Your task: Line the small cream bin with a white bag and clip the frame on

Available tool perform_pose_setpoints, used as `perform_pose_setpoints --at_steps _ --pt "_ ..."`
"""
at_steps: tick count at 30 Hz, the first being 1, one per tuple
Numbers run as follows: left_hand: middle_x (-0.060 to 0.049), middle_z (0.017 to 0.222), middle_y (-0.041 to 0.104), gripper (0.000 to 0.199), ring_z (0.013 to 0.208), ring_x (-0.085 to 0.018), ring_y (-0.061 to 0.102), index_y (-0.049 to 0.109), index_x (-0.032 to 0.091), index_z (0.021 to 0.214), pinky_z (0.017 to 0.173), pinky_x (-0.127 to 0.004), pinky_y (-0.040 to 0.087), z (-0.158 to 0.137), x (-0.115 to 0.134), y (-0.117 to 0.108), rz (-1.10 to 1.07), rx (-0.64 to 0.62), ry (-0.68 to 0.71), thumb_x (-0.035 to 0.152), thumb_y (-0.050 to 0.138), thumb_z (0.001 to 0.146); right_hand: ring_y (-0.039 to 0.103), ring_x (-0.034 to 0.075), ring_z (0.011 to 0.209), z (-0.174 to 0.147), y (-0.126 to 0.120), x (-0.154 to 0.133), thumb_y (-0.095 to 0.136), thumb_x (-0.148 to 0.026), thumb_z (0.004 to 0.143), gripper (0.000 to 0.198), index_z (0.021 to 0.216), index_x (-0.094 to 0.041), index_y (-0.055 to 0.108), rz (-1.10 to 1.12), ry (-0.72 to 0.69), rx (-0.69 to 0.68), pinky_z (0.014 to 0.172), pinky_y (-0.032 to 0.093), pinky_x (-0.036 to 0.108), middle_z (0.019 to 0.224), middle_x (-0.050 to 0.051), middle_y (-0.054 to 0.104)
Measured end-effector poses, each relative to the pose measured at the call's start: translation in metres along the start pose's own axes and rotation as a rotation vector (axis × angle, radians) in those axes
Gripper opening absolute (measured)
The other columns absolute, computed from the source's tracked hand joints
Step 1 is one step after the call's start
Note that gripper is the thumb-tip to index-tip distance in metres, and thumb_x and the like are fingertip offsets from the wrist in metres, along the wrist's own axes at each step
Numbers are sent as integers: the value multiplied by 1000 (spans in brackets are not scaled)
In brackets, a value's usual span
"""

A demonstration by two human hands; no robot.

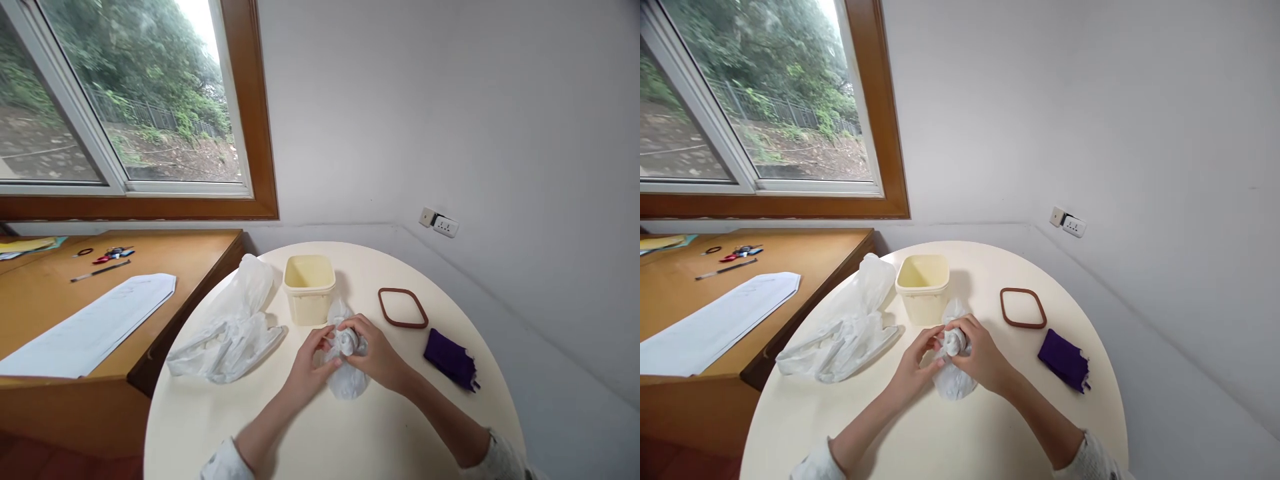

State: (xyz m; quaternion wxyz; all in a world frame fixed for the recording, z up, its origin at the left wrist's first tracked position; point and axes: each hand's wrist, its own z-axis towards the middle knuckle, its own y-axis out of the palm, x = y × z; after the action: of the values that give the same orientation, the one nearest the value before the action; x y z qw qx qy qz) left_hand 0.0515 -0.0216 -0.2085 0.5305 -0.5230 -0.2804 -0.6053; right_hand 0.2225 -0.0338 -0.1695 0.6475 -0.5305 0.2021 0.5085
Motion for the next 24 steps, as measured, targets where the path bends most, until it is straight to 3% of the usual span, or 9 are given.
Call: perform_pose_setpoints --at_steps 9,13,16,20,24 --pt "-8 102 59 47 91 -20 53 52 17 114 83 -32 41 -1 4 -7 -100 -50 -81 30 66 72 51 16 105 -3 -4 -7 43 -2 67 54 115 -26 48 152 18 -172 91 42 34 111 4 54" --pt "-6 94 57 35 87 -18 52 53 16 103 80 -30 41 0 4 -8 -149 -82 -80 27 65 72 53 16 100 1 -5 6 41 -5 71 40 105 -24 53 96 70 -44 85 46 33 104 5 56" --pt "-3 88 53 26 82 -15 50 51 17 95 77 -28 40 -1 6 -8 -129 -84 -72 25 63 73 49 19 107 4 -6 11 43 -8 72 44 112 -25 52 -10 36 6 87 44 35 114 6 52" --pt "-2 87 50 21 83 -15 47 49 18 92 77 -27 38 -2 8 -8 -127 -110 -41 21 60 76 43 19 117 5 -11 9 41 -6 73 61 129 -29 39 3 81 -175 98 37 37 129 3 45" --pt "-1 84 48 14 80 -13 44 46 18 87 74 -26 36 -3 7 -9 -132 -117 -30 20 56 78 44 17 116 6 -15 2 44 -2 67 66 127 -29 42 20 60 -289 99 34 33 126 1 49"
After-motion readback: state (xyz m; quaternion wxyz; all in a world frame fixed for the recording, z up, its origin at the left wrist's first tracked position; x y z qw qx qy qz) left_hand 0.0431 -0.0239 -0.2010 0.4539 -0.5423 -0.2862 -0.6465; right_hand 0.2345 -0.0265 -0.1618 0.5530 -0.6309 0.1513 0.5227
